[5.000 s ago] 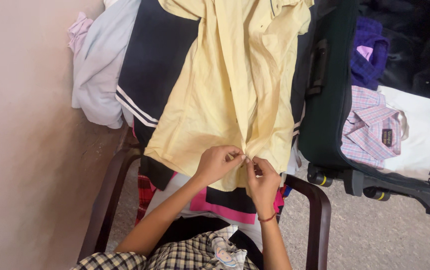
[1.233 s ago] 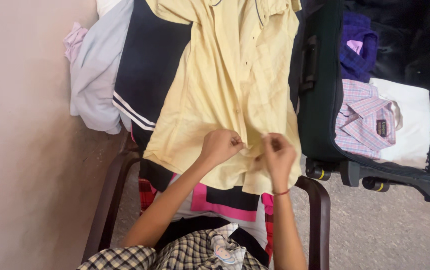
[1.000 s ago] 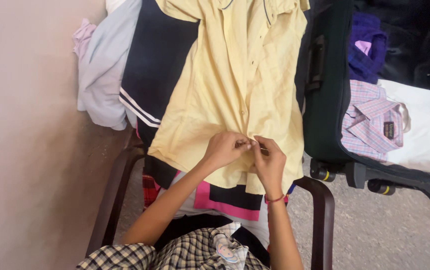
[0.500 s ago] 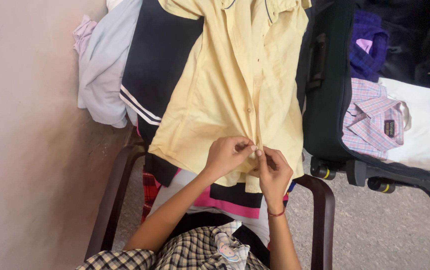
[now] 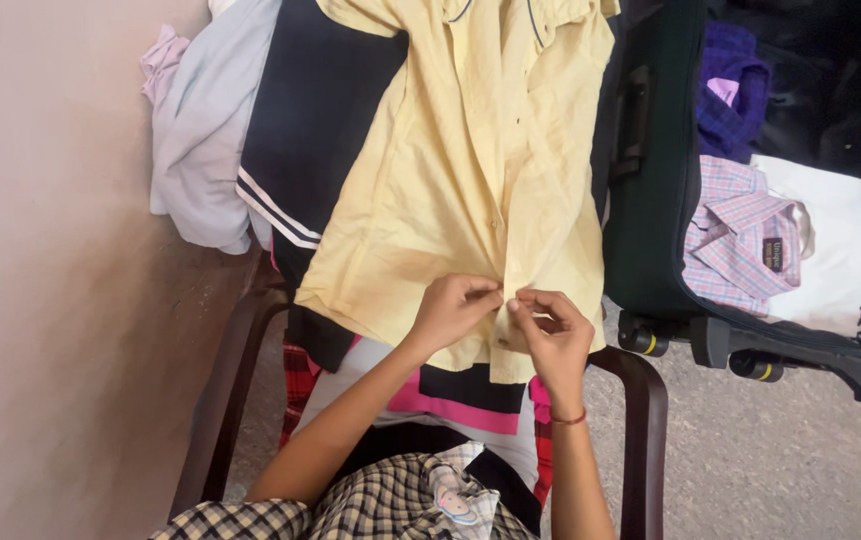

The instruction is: The person buttons a yellow shirt by hand, spreads it flat on a chair, and folds it into a compact rectangle.

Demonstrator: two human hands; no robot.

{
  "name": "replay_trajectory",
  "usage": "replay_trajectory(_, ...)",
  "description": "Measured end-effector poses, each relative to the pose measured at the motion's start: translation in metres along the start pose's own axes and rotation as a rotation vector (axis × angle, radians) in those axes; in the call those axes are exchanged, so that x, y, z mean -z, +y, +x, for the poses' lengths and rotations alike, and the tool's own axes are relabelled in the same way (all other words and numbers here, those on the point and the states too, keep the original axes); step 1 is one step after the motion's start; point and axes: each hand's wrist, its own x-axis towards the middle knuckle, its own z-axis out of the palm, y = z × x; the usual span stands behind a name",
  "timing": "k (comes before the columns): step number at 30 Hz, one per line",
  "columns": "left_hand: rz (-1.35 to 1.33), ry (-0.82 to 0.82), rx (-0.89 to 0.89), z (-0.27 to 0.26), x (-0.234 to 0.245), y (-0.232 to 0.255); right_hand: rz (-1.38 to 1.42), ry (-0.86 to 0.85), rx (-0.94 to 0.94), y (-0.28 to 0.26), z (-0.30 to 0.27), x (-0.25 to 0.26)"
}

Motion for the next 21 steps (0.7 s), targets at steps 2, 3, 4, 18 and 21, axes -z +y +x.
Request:
replay_trajectory(2,-0.108,-0.006,-0.018,0.001,0.001,-0.003,-0.084,0.089,-0.027,-0.009,-0.001,-0.008)
replay_trajectory(3,-0.166,-0.024,-0.039,-0.001,0.004,-0.002,-0.135,0.102,0.039,-0.013,-0.001,-0.012)
replay_trajectory(4,-0.224,-0.043,-0.059,-0.002,0.006,0.0,-0.186,0.115,0.104,-0.017,-0.002,-0.015)
replay_trajectory(18,-0.416,-0.026,0.15,0.004,-0.016,-0.049,0.091,0.055,-0.189,0.013,-0.005,-0.024)
replay_trajectory(21,-0.235,-0.065,0.154,0.003,-0.013,-0.051,0.389,-0.091,-0.357,0.039,0.004,-0.012)
